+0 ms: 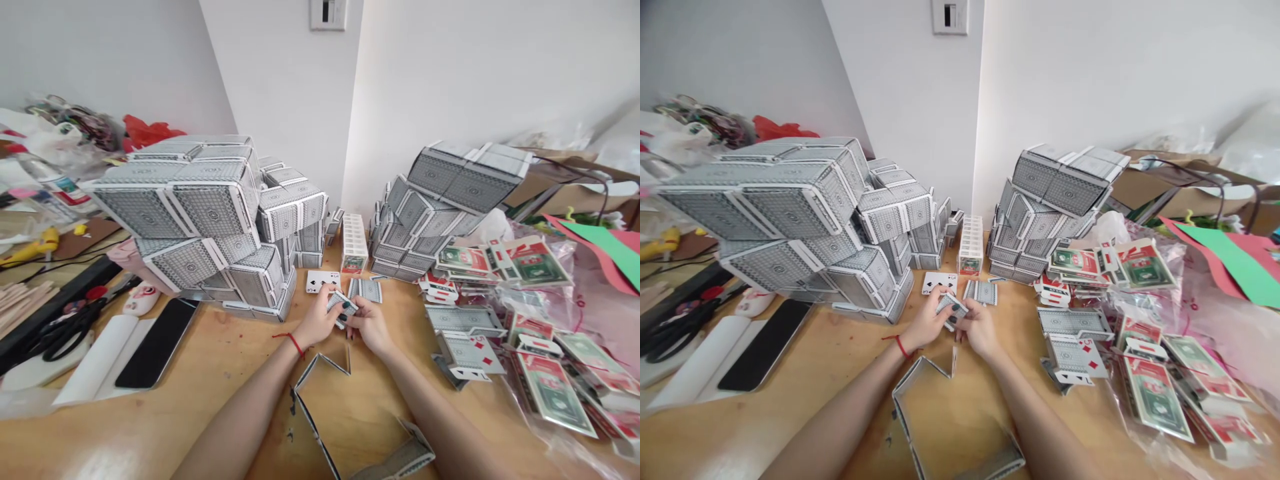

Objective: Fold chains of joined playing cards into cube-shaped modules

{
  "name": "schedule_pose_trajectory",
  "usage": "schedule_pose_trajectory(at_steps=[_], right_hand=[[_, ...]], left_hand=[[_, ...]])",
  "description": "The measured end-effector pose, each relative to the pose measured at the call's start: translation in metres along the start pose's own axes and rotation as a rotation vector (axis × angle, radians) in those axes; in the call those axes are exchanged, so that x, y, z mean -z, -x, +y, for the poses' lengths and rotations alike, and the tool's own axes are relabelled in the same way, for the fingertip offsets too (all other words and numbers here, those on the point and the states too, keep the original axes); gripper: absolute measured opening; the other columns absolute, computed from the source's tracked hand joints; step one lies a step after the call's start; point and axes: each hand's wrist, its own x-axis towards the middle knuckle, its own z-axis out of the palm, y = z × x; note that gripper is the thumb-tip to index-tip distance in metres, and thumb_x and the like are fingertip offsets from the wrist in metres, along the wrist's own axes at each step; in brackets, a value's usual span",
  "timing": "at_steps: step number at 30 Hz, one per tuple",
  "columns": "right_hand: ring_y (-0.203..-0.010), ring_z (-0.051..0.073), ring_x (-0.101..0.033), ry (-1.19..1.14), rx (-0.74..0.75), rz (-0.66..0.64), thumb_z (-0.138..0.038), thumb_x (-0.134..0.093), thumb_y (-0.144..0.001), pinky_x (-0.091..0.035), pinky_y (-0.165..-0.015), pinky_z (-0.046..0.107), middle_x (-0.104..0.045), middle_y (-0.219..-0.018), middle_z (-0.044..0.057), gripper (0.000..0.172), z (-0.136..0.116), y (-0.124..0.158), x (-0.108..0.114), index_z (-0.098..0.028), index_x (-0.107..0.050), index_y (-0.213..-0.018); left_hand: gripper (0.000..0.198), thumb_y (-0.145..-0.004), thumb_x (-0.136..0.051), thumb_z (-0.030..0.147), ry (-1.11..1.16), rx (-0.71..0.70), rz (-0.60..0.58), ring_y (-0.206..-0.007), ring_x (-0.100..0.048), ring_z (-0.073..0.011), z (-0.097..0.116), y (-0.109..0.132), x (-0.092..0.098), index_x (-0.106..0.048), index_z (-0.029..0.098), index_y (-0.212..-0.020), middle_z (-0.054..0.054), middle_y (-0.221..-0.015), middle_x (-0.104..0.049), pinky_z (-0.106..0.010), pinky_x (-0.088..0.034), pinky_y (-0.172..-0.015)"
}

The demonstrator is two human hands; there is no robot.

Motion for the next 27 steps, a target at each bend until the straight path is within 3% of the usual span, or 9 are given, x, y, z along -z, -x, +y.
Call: schedule_pose_trajectory(at_steps=[3, 6, 11, 18, 23, 27], right_hand=[[-0.031, 0.01, -0.048, 0.029, 0.049, 0.002, -0.031, -0.06, -0.066, -0.034, -0.032, 0.019, -0.055, -0.043, -0.006, 0.017, 0.003, 0.001, 0.0, -0.02, -0.046, -0.069], [-0.033, 0.012, -0.05, 0.065, 0.064, 0.021, -0.044, -0.054, -0.075, -0.035, -0.032, 0.021, -0.057, -0.048, -0.005, 0.025, 0.006, 0.0, -0.001, -0.021, -0.047, -0.076], [-0.029, 0.01, -0.043, 0.073, 0.066, 0.078, -0.057, -0.05, -0.077, -0.028, -0.029, 0.021, -0.052, -0.042, -0.006, 0.036, 0.007, 0.0, -0.003, -0.021, -0.046, -0.073], [-0.028, 0.008, -0.034, -0.058, 0.076, 0.187, -0.058, -0.057, -0.072, -0.02, -0.031, 0.021, -0.046, -0.036, -0.007, 0.04, 0.004, 0.002, -0.009, -0.022, -0.043, -0.062], [-0.031, 0.008, -0.034, -0.035, 0.097, 0.203, -0.061, -0.056, -0.072, -0.021, -0.035, 0.021, -0.042, -0.035, -0.008, 0.044, 0.004, 0.003, -0.011, -0.022, -0.04, -0.059], [-0.031, 0.007, -0.031, -0.071, 0.07, 0.103, -0.055, -0.056, -0.075, -0.019, -0.036, 0.02, -0.045, -0.034, -0.007, 0.041, 0.005, 0.003, -0.012, -0.021, -0.043, -0.059]], left_hand=[[0.014, -0.089, -0.039, 0.032, 0.014, 0.064, -0.012, -0.063, -0.052, -0.013, -0.001, -0.001, -0.001, -0.044, 0.019, -0.088, 0.001, -0.07, -0.053, -0.025, -0.041, -0.059], [0.023, -0.089, -0.036, 0.038, -0.025, 0.13, -0.029, -0.045, -0.042, -0.0107, -0.003, -0.001, -0.002, -0.038, 0.021, -0.074, 0.007, -0.05, -0.039, -0.023, -0.032, -0.046], [0.027, -0.088, -0.039, 0.04, 0.012, 0.076, 0.033, -0.047, -0.041, -0.0093, -0.003, 0.0, -0.008, -0.037, 0.02, -0.07, 0.006, -0.053, -0.04, -0.021, -0.032, -0.046], [0.034, -0.084, -0.041, 0.053, 0.397, 0.255, 0.079, -0.038, -0.04, -0.0083, -0.002, -0.002, -0.02, -0.041, 0.02, -0.075, 0.007, -0.053, -0.043, -0.021, -0.031, -0.038], [0.041, -0.08, -0.048, 0.051, 0.243, 0.217, 0.197, -0.046, -0.038, -0.0082, -0.005, -0.003, -0.012, -0.041, 0.017, -0.057, 0.004, -0.05, -0.041, -0.021, -0.029, -0.044], [0.048, -0.078, -0.049, 0.053, 0.269, 0.254, 0.181, -0.043, -0.034, -0.0076, -0.004, -0.003, -0.006, -0.037, 0.018, -0.047, 0.004, -0.044, -0.039, -0.022, -0.025, -0.042]])
